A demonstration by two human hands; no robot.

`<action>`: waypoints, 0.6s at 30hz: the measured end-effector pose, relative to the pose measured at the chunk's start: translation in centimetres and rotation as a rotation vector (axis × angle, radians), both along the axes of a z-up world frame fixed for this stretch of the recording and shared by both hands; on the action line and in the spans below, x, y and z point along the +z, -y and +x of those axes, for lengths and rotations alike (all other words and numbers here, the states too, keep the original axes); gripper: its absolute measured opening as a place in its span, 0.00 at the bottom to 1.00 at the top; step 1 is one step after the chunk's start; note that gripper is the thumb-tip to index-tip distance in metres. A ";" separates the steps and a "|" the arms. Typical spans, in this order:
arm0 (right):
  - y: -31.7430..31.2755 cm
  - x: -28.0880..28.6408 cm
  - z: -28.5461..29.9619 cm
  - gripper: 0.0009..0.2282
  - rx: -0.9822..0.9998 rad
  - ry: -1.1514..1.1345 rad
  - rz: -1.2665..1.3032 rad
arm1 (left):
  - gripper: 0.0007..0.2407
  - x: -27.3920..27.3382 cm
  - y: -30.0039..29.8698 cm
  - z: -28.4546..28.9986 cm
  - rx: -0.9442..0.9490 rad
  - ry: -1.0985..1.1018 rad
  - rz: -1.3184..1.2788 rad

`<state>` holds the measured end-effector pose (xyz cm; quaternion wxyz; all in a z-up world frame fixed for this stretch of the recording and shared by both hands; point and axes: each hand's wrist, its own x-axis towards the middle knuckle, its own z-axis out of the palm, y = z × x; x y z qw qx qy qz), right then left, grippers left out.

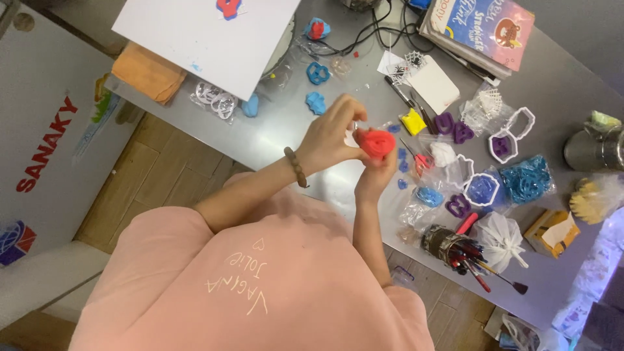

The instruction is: The person is rolling out red fondant and cutting it into specific shapes using tools.

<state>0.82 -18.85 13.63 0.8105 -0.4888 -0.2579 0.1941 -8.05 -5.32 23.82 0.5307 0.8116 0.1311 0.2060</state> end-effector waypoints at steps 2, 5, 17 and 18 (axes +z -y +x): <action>0.7 -2.1 0.9 0.28 0.029 0.027 -0.070 | 0.23 -0.7 -0.1 0.0 0.008 0.013 0.064; 1.6 -4.0 2.4 0.21 0.152 0.024 -0.190 | 0.22 -2.1 -0.2 -0.3 -0.052 0.097 0.183; 1.2 -0.3 0.3 0.25 0.663 -0.053 -0.139 | 0.06 -2.4 0.5 -0.6 -0.020 0.033 -0.337; 1.0 0.5 -0.1 0.26 0.621 0.001 -0.186 | 0.04 -3.2 0.4 -0.2 0.066 0.142 -0.242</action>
